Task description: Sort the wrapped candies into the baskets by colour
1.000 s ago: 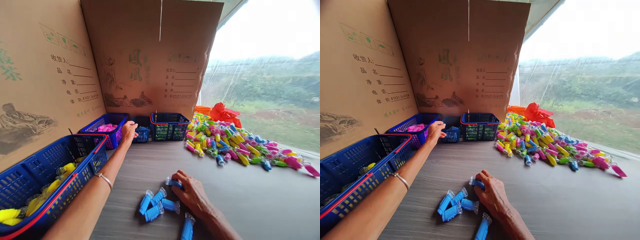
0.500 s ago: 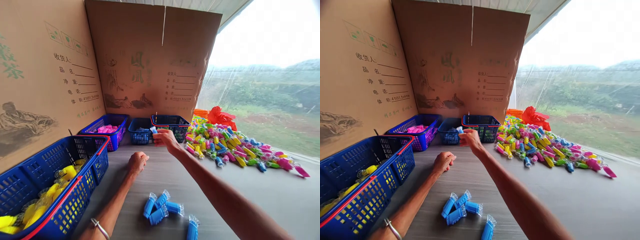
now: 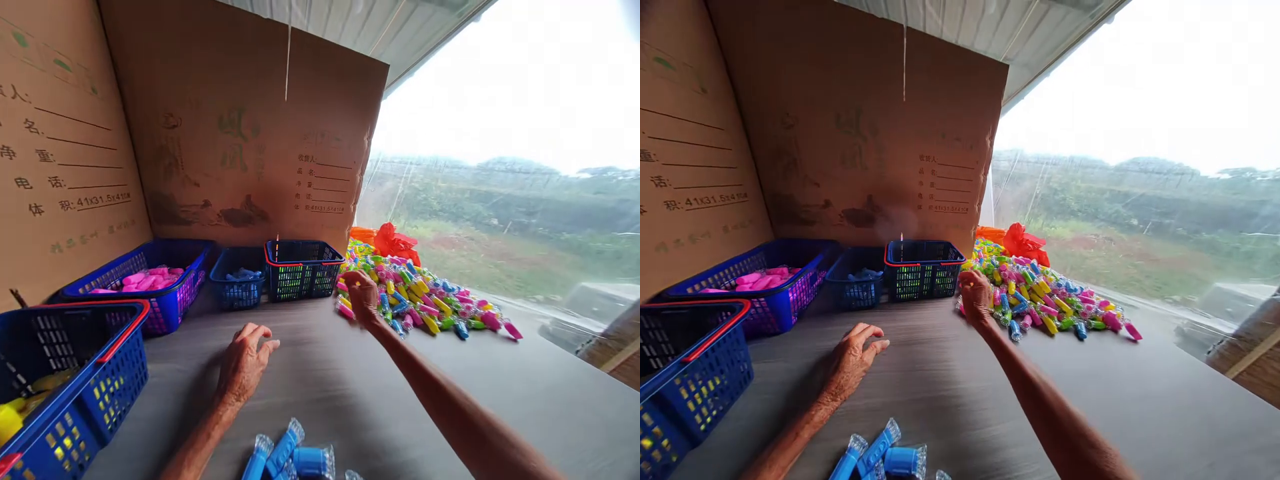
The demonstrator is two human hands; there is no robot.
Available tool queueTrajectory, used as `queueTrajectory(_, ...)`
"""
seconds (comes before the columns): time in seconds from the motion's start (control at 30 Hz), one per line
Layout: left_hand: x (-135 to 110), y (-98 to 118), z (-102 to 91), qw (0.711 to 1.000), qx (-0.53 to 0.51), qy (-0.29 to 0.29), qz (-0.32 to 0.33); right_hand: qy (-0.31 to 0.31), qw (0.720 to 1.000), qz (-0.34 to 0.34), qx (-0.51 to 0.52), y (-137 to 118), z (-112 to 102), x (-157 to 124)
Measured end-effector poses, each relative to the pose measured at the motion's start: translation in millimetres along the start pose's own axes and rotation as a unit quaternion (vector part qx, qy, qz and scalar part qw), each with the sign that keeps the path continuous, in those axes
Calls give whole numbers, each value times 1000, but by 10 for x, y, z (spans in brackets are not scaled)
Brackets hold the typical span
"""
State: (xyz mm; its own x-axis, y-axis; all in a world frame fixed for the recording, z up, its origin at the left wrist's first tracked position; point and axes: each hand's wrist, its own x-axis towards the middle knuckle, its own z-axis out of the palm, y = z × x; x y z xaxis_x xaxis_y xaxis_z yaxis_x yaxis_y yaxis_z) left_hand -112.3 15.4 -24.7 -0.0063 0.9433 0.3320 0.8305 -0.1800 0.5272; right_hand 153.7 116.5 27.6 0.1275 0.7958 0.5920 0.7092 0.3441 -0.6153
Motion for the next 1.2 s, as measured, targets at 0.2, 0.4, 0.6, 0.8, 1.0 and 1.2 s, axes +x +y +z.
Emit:
queueTrajectory(0.2, -52, -108, 421, 981, 157, 32, 110, -98, 977, -25, -188, 708, -122, 893)
queueTrajectory(0.4, -72, -257, 546, 971, 195, 39, 136, -204, 933, -77, -287, 872, 273, 1420)
queueTrajectory(0.6, -98, -265, 515, 973, 194, -10, 126, -260, 901, -68, -341, 1049, 547, 1605)
queueTrajectory(0.8, -104, -232, 490, 974, 191, -9, 123, -280, 886, -60, -366, 1078, 590, 1545)
queueTrajectory(1.0, -88, -209, 490, 973, 185, 16, 135, -279, 881, -58, -377, 989, 478, 1326)
queueTrajectory(1.2, -76, -126, 424, 974, 186, 3, 131, -274, 887, -91, -360, 863, 281, 958)
